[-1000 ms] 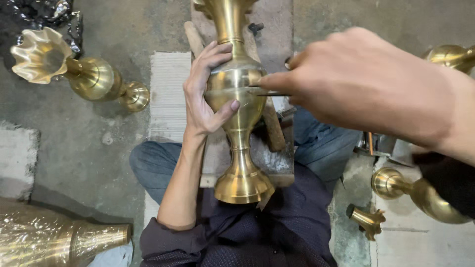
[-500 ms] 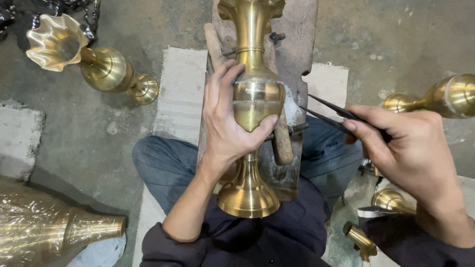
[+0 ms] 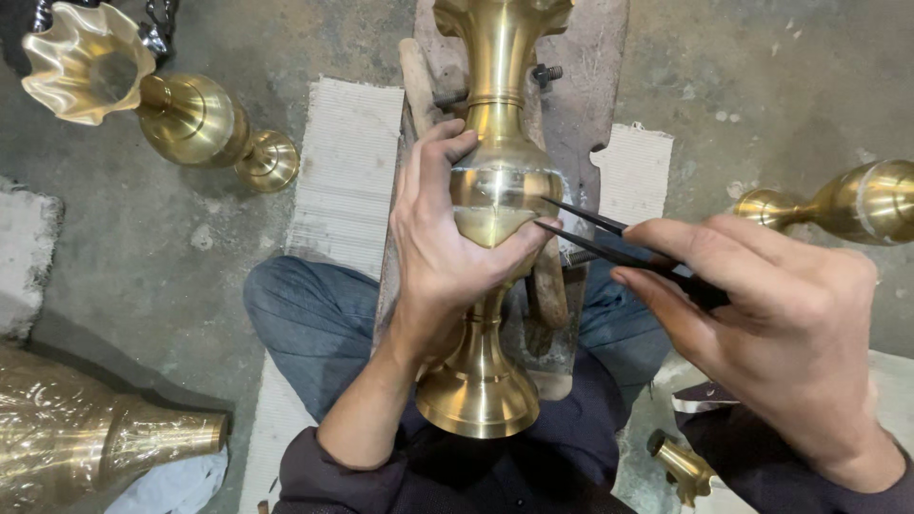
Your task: The person sits cross-legged on the floor holding a brass vase against a wooden support and uses a pointed scribing tool to scratch guide lines around the vase's body, rotating the vase to reach different sides and steadying it with the other hand.
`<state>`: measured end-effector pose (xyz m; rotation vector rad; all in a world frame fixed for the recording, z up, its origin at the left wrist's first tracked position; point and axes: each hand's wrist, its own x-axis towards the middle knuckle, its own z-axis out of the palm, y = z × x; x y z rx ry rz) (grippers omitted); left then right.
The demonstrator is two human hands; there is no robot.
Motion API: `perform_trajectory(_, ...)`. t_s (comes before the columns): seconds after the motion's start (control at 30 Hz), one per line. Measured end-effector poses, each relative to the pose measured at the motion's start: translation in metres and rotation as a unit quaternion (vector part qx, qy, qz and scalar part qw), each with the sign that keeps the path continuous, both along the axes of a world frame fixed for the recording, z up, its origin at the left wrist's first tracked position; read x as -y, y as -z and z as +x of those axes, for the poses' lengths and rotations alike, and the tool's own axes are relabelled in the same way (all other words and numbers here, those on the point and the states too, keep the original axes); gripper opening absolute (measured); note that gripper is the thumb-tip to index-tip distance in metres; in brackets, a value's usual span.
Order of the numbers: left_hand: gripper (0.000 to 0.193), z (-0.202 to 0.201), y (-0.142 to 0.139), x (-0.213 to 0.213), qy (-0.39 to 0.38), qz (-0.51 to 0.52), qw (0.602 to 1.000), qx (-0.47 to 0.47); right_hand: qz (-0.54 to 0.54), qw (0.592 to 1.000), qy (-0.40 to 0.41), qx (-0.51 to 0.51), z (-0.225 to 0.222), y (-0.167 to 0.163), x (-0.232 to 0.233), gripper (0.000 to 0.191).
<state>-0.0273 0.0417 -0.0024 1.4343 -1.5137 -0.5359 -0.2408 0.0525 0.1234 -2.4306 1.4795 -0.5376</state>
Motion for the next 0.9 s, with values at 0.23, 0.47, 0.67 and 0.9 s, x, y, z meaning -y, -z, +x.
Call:
perform_trajectory(0.23,0.08,0.0,0.001,0.002,-0.021,-0.012,1.0,0.009,-0.023,0.999,-0.03,-0.025,0.007,0.0,0.008,0.038)
perform_trajectory(0.47,0.08,0.0,0.009,0.003,-0.021,-0.032,0.999,0.01,-0.028,0.997,-0.043,-0.05,0.007,0.001,0.009,0.037)
perform_trajectory(0.67,0.082,0.0,0.01,0.004,-0.022,-0.026,0.999,0.014,-0.024,0.997,-0.032,-0.072,0.009,0.0,0.008,0.036)
perform_trajectory(0.9,0.083,0.0,0.009,0.003,-0.019,-0.016,1.0,0.012,-0.028,0.997,-0.046,-0.062,0.007,0.0,0.008,0.036)
